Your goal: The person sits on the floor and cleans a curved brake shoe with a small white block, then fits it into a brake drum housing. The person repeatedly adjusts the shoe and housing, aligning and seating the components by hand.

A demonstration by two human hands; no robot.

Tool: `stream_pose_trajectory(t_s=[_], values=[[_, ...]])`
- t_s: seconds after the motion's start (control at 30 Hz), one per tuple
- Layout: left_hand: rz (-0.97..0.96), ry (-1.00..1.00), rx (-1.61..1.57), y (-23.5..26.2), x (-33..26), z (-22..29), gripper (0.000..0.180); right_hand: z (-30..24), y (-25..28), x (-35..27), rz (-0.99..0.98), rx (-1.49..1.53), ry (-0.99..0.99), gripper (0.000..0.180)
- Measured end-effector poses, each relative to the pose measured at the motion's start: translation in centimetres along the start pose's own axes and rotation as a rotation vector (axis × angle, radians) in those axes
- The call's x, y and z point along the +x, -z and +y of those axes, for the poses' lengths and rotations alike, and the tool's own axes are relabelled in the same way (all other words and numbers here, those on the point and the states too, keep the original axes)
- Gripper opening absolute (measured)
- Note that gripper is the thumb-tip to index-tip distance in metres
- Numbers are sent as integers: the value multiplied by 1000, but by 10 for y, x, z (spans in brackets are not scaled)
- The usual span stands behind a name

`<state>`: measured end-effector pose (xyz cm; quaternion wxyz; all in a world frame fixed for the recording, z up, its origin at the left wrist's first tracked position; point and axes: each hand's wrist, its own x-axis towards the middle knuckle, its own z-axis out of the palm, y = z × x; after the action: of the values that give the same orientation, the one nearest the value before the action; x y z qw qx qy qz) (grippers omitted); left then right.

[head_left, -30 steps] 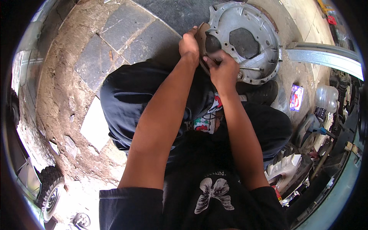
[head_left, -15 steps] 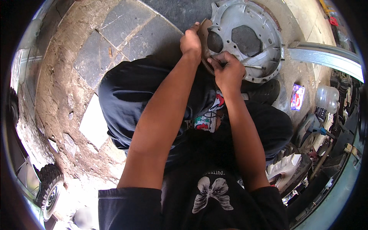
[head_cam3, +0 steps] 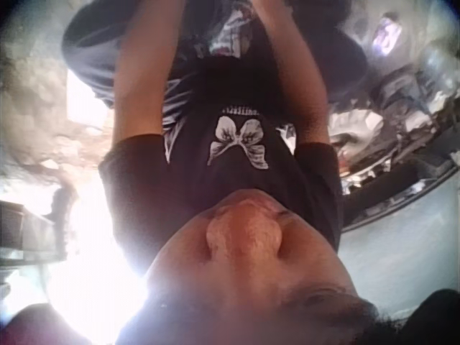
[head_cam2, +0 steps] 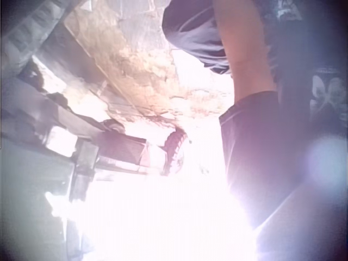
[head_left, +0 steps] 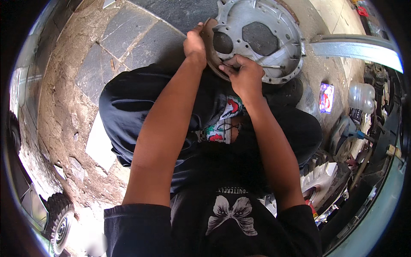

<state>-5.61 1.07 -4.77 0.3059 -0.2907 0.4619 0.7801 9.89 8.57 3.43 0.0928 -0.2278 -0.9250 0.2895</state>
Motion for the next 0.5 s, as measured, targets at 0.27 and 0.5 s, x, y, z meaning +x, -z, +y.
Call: stream_pose_trajectory(t_s=[0.27, 0.5], values=[[-24, -204, 97, -5, -26, -4, 75, 60, 92, 8, 11, 506, -97, 23], [-172, -481, 162, 10, -59, 2, 61, 66, 124, -6, 449, 1132, -340, 31]])
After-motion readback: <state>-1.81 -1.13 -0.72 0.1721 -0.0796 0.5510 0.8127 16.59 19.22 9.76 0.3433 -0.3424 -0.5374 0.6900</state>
